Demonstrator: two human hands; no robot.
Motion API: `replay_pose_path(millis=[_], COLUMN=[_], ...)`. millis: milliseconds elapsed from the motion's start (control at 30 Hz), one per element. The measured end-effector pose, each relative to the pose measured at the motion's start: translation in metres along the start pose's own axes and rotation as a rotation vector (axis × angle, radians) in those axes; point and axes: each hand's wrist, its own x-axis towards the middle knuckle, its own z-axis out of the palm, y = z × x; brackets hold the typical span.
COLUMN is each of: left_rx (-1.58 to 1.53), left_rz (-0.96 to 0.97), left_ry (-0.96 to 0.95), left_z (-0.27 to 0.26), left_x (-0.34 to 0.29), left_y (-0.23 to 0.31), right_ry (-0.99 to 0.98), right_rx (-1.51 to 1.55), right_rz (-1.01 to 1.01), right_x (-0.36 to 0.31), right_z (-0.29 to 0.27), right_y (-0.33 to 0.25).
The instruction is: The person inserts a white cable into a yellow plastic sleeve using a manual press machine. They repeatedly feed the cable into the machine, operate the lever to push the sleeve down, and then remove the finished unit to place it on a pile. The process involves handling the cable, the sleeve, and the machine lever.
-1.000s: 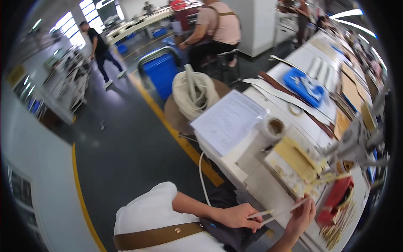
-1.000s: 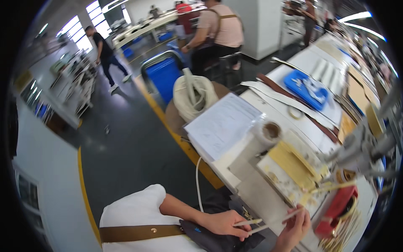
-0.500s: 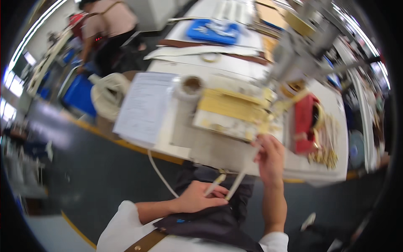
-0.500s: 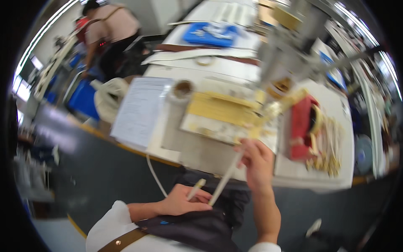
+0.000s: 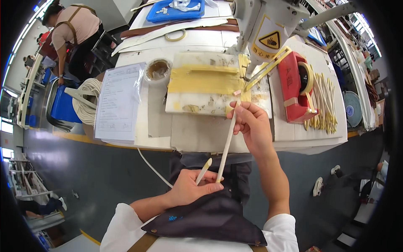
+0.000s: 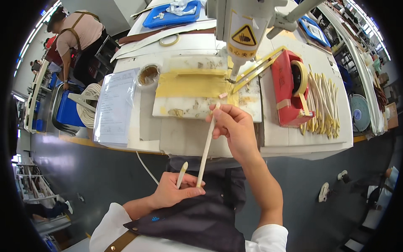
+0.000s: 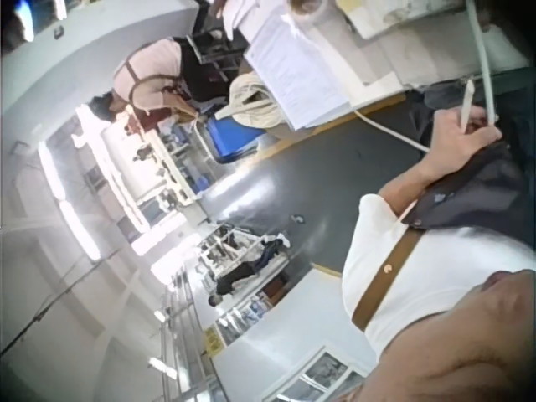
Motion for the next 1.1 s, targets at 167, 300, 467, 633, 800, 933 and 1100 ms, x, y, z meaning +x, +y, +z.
replay_pose_path(millis=[167, 300, 467, 633, 800, 933, 1100], left_rx=[-0.028, -0.012, 0.031, 0.003, -0.007, 0.026, 0.089], left_rz=[-0.018, -0.019, -0.027, -0.032, 0.045, 0.041, -0.042], left_ry=[-0.016, -0.003, -0.004, -0.038, 0.079, 0.186, 0.360], left_z=[-0.003, -0.004, -0.007, -0.007, -0.010, -0.027, -0.006], left_x=[0.003, 0.005, 0.006, 0.002, 0.003, 0.008, 0.016], left_y=[-0.010, -0.012, -0.017, -0.005, -0.008, -0.034, -0.019], right_ry=[-0.035, -0.092, -0.139, -0.191, -0.059, -0.185, -0.698], right_rx=[-0.041, -0.072, -0.094, -0.061, -0.410, -0.868, -0.982], right_rz=[-0.012, -0.002, -0.004, 0.068, -0.117, -0.905, -1.174], right_x=[-0.002, -0.010, -0.021, -0.036, -0.045, -0.056, -0.081], right_z=[-0.002, 0.001, 0.004, 0.010, 0.014, 0.047, 0.108], right_y=[0.002, 0.005, 0.014, 0.030, 0.021, -0.030, -0.062])
